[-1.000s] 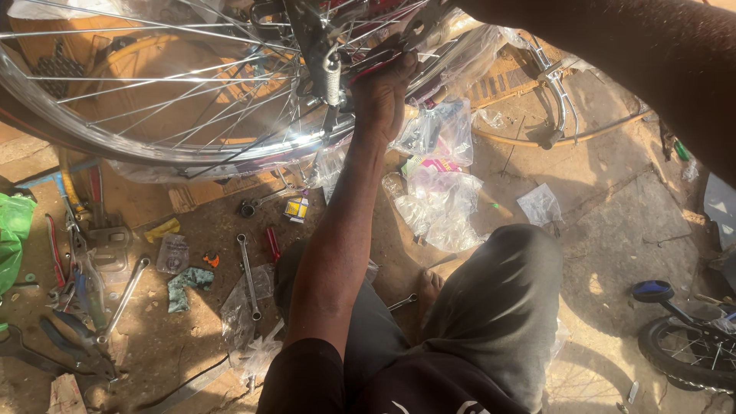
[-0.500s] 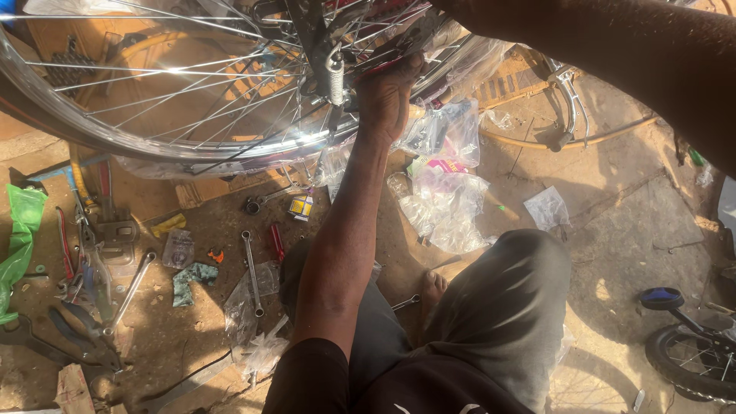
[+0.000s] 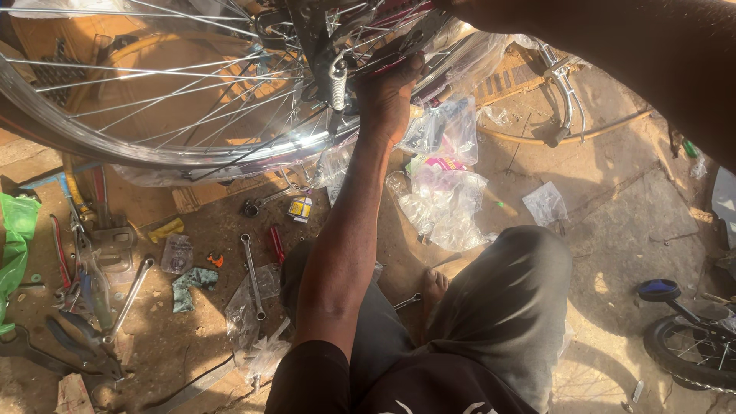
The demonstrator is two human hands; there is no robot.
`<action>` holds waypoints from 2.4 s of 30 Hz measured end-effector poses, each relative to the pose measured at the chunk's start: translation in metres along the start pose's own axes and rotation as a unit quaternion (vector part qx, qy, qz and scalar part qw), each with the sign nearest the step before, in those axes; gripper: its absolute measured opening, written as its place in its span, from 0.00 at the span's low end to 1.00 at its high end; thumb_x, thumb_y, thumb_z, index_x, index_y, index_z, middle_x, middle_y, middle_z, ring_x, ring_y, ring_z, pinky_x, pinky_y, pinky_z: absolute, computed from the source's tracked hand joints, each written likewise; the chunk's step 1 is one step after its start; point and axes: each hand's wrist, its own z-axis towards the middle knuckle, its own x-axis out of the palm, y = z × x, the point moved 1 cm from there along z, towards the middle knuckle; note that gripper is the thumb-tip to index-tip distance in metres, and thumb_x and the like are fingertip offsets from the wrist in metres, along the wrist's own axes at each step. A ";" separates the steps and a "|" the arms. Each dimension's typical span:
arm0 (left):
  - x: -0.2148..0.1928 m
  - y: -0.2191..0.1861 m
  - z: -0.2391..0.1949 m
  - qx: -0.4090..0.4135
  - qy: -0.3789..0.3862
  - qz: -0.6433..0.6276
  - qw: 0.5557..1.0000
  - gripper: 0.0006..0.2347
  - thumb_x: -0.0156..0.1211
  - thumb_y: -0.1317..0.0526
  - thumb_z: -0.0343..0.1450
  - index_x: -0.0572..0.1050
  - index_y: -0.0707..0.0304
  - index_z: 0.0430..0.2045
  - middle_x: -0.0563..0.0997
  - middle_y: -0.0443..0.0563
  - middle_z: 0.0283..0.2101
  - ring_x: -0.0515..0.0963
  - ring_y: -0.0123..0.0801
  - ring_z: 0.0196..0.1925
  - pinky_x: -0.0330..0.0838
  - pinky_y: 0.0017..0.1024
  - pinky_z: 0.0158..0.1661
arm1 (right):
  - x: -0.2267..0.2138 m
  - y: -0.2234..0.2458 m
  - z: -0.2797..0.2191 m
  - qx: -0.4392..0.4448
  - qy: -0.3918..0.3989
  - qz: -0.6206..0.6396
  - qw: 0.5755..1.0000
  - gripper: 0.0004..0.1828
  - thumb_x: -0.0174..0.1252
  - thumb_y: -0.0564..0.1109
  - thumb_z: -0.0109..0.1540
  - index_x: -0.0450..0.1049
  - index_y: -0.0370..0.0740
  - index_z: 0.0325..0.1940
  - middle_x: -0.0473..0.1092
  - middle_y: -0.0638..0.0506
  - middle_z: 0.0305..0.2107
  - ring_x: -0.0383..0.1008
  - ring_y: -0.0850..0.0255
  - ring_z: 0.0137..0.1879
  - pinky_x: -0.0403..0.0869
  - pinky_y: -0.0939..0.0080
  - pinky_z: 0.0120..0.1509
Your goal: The person is repairing a bicycle by adjusting the rear wheel and brake components. They use a screwdriver to tighten screws on the brake assembly and a wrench to adjust the wheel axle nuts. The person also rotates the wheel to check alignment and functionality.
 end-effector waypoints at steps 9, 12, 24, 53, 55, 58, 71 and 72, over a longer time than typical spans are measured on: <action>-0.007 0.011 0.008 -0.026 -0.014 -0.049 0.998 0.09 0.71 0.70 0.68 0.79 0.72 0.39 0.82 0.57 0.42 0.79 0.41 0.47 0.74 0.43 0.54 | -0.005 0.006 -0.019 0.034 -0.066 -0.070 0.995 0.12 0.48 0.42 0.76 0.77 0.38 0.53 0.76 0.45 0.26 0.74 0.63 0.23 0.73 0.65 0.23; -0.010 0.010 0.002 -0.015 0.028 -0.100 0.995 0.08 0.70 0.66 0.71 0.79 0.71 0.39 0.81 0.54 0.41 0.77 0.38 0.45 0.71 0.42 0.56 | 0.015 0.003 -0.049 0.080 -0.151 -0.088 0.981 0.12 0.50 0.37 0.68 0.79 0.42 0.50 0.76 0.46 0.27 0.75 0.61 0.23 0.74 0.60 0.27; 0.009 -0.010 -0.015 0.031 -0.005 -0.193 0.981 0.18 0.70 0.52 0.69 0.75 0.56 0.50 0.78 0.52 0.47 0.74 0.36 0.41 0.71 0.44 0.54 | 0.208 0.082 -0.087 0.199 -0.178 0.644 0.717 0.12 0.56 0.32 0.61 0.77 0.30 0.48 0.73 0.49 0.29 0.71 0.65 0.34 0.72 0.61 0.39; 0.007 -0.003 -0.034 0.038 -0.156 0.003 0.987 0.26 0.54 0.39 0.71 0.63 0.40 0.65 0.75 0.58 0.50 0.77 0.38 0.41 0.74 0.40 0.42 | 0.177 0.093 -0.085 0.185 -0.264 0.441 0.837 0.13 0.63 0.43 0.63 0.77 0.37 0.51 0.76 0.40 0.39 0.78 0.46 0.47 0.76 0.49 0.53; 0.009 0.008 -0.052 0.018 -0.150 0.047 0.987 0.28 0.53 0.39 0.75 0.65 0.63 0.61 0.75 0.63 0.53 0.78 0.41 0.48 0.74 0.41 0.50 | 0.163 0.100 -0.092 0.168 -0.359 0.471 0.788 0.08 0.63 0.41 0.67 0.77 0.36 0.49 0.75 0.42 0.38 0.79 0.48 0.46 0.76 0.51 0.53; 0.018 0.020 -0.086 -0.043 -0.112 0.096 0.988 0.32 0.51 0.39 0.77 0.68 0.77 0.61 0.76 0.66 0.57 0.78 0.41 0.54 0.70 0.38 0.57 | 0.146 0.119 -0.094 0.096 -0.378 0.479 0.787 0.11 0.65 0.37 0.64 0.77 0.34 0.50 0.73 0.41 0.36 0.77 0.45 0.43 0.74 0.49 0.50; 0.040 0.002 -0.195 0.009 -0.144 0.348 0.927 0.13 0.63 0.58 0.75 0.78 0.73 0.46 0.84 0.53 0.46 0.80 0.33 0.49 0.70 0.30 0.54 | 0.157 0.151 -0.145 0.083 -0.269 0.710 0.646 0.09 0.59 0.36 0.68 0.70 0.35 0.52 0.75 0.48 0.35 0.77 0.61 0.42 0.78 0.57 0.47; 0.039 0.002 -0.200 -0.010 -0.146 0.362 0.921 0.12 0.64 0.59 0.74 0.80 0.72 0.45 0.84 0.51 0.44 0.79 0.31 0.48 0.71 0.30 0.52 | 0.159 0.156 -0.156 0.098 -0.293 0.672 0.673 0.13 0.59 0.34 0.67 0.71 0.35 0.56 0.74 0.49 0.35 0.76 0.62 0.42 0.77 0.57 0.48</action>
